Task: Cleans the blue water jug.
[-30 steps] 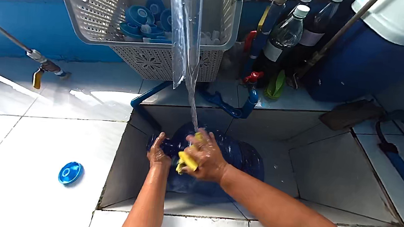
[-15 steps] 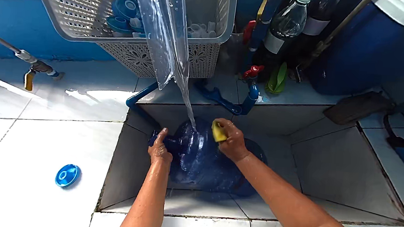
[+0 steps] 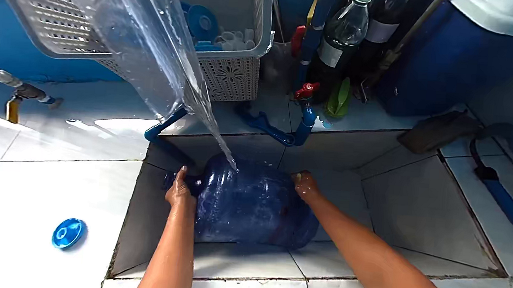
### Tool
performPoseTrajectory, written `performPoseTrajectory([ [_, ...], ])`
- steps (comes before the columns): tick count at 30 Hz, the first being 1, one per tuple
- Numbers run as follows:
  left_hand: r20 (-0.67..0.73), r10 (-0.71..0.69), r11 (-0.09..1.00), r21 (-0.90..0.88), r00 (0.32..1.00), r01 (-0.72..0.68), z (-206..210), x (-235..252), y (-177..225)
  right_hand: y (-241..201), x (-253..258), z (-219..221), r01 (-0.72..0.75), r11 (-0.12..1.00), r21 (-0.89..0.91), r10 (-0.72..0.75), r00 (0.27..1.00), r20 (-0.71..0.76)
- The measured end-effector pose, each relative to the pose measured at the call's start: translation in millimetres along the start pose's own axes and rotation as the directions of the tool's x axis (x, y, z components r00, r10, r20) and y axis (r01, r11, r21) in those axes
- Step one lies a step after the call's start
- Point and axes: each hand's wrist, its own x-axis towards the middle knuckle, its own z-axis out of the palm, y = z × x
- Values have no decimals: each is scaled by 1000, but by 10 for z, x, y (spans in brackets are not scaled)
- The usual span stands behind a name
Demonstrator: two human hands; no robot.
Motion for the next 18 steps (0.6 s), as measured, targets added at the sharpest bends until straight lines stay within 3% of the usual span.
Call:
performPoseTrajectory([
  [1, -7, 17, 1000, 24, 1000, -16, 81, -109, 23, -123, -87, -25, 15, 997, 76, -8, 996, -85],
  [2, 103, 74, 997, 9, 992, -76, 124, -267, 49, -288, -147, -75, 71, 979, 193, -30, 978, -206],
  [3, 301, 152, 988, -64, 941, -139, 92, -395, 42, -445, -187, -137, 132, 928, 349, -18, 950, -310],
  [5, 698, 236, 968, -233, 676, -97, -103, -313, -45, -738, -289, -242, 164, 672, 722, 172, 914, -368],
  [6, 787, 231, 966, -256, 573, -37, -206, -195, -92, -890, -372, -258, 148, 492, 858, 286, 903, -320],
  [7, 767, 215, 960, -281, 605, 15, -251, -138, -124, -1017, -472, -240, 144, 391, 909, 301, 913, -275],
  [8, 647, 181, 955, -295, 740, 24, -225, -171, -124, -1105, -596, -135, 176, 432, 885, 206, 936, -286],
  [9, 452, 127, 966, -260, 883, -6, -138, -263, -96, -1139, -735, 36, 264, 581, 770, -24, 951, -308],
  [10, 237, 58, 978, -208, 970, -8, -27, -328, -60, -1169, -851, 227, 426, 747, 510, -313, 902, -297],
  [11, 81, 22, 985, -172, 996, -8, 60, -359, -31, -1245, -946, 393, 601, 785, 152, -562, 793, -236],
  [12, 48, 31, 987, -159, 998, -23, 90, -370, -19, -1352, -1003, 481, 723, 676, -143, -737, 660, -148],
  [13, 119, 70, 983, -176, 990, -48, 50, -375, -38, -1481, -1006, 462, 786, 548, -286, -824, 566, -23],
  [14, 256, 133, 974, -214, 957, -78, -33, -361, -66, -1646, -950, 338, 807, 511, -297, -813, 566, 139],
  [15, 417, 198, 961, -262, 887, -91, -119, -323, -78, -1800, -805, 173, 797, 544, -262, -757, 601, 255],
  [16, 564, 236, 949, -310, 791, -62, -192, -256, -86, -1844, -582, 28, 757, 627, -185, -707, 652, 273],
  [18, 736, 238, 946, -322, 634, 19, -282, -60, -104, -1430, -53, -82, 556, 825, 102, -565, 816, 123],
])
